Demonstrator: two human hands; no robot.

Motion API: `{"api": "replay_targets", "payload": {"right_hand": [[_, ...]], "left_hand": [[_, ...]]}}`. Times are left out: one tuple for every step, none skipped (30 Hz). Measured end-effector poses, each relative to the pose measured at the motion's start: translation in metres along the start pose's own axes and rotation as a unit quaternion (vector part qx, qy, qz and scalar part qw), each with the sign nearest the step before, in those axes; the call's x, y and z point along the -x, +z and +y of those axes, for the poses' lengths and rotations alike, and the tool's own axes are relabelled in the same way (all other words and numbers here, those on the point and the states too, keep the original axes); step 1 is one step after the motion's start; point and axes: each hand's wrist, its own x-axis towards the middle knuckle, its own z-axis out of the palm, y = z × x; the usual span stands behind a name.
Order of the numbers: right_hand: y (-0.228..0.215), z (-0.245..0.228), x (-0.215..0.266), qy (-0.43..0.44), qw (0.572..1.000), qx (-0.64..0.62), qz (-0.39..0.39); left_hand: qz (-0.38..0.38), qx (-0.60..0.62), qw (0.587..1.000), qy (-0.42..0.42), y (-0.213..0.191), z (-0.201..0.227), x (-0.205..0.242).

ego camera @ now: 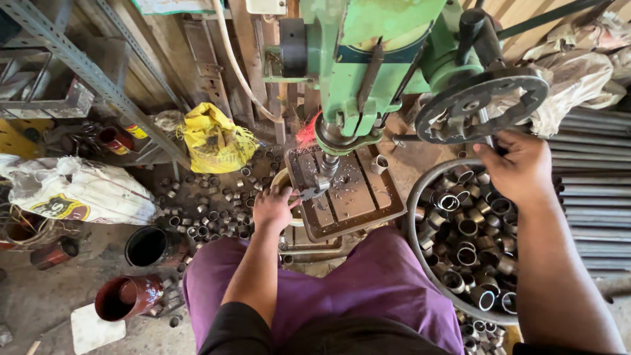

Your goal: The person operates a drill press to machine small cylindrical metal parts. They pick up a part, place it under the drill bit, lower the drill to machine it, and then place the finished part into a metal bowl.

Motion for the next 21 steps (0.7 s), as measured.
{"api": "replay_targets", "payload": {"right_hand": [[0.001,0.004,0.0,0.002,1.0,0.014,0.0],[0.004,0.007,0.002,-0.004,1.0,0.012,0.007],[0.009,0.012,0.003,-0.012,1.0,0.009,0.015],[0.014,0.017,0.004,-0.019,1.0,0.007,0.022],[0.029,0.021,0.002,0.009,0.999,0.01,0.035],[0.05,0.023,0.0,0.037,0.998,0.014,0.048],[0.063,0.025,-0.001,0.065,0.996,0.018,0.059],[0.068,0.025,0.002,0.044,0.997,-0.006,0.07],[0.073,0.023,0.008,0.024,0.996,-0.027,0.083],[0.076,0.019,0.013,0.004,0.994,-0.049,0.096],[0.072,0.014,0.019,-0.017,0.992,-0.022,0.121],[0.062,0.009,0.026,-0.038,0.989,0.005,0.145],[0.051,0.003,0.034,-0.057,0.983,0.033,0.172],[0.039,-0.005,0.043,-0.095,0.971,0.045,0.214],[0.025,-0.012,0.051,-0.133,0.956,0.062,0.255],[0.015,-0.019,0.055,-0.113,0.951,0.033,0.285],[0.004,-0.025,0.063,-0.101,0.951,-0.007,0.292],[-0.006,-0.03,0.071,-0.09,0.948,-0.048,0.301],[-0.012,-0.034,0.073,-0.087,0.947,-0.105,0.291],[-0.02,-0.036,0.074,-0.084,0.952,-0.11,0.272],[-0.025,-0.037,0.068,-0.086,0.956,-0.119,0.253]], "left_hand": [[0.003,0.004,1.0,-0.005,0.0,0.001,0.0],[-0.001,-0.003,1.0,0.0,-0.002,0.0,0.001],[-0.004,-0.01,1.0,0.005,-0.004,-0.001,0.0],[-0.006,-0.018,1.0,0.011,-0.006,-0.001,-0.001],[-0.007,-0.007,1.0,0.007,-0.007,0.001,0.0],[-0.008,0.004,1.0,0.003,-0.007,0.003,0.005],[-0.01,0.016,1.0,-0.002,-0.007,0.005,0.009],[-0.004,0.016,1.0,-0.005,-0.008,0.006,0.011],[0.004,0.016,1.0,-0.004,-0.008,0.007,0.009],[0.011,0.015,1.0,-0.004,-0.007,0.008,0.007],[-0.001,0.0,1.0,-0.003,-0.005,0.008,0.006],[-0.012,-0.016,1.0,-0.002,-0.003,0.006,0.002],[-0.023,-0.035,0.999,0.003,-0.003,0.002,-0.001],[-0.041,0.036,0.998,-0.039,0.0,0.0,0.0],[-0.06,0.107,0.99,-0.075,0.003,0.002,-0.001],[-0.081,0.177,0.975,-0.111,0.005,0.002,-0.001],[0.004,0.121,0.991,-0.054,0.009,0.002,0.002],[0.089,0.067,0.994,0.007,0.01,-0.002,0.005],[0.089,0.018,0.996,0.02,0.008,-0.005,0.004],[0.091,-0.032,0.995,0.035,0.007,-0.006,0.003],[0.104,-0.021,0.994,0.03,0.007,-0.005,0.004]]}}
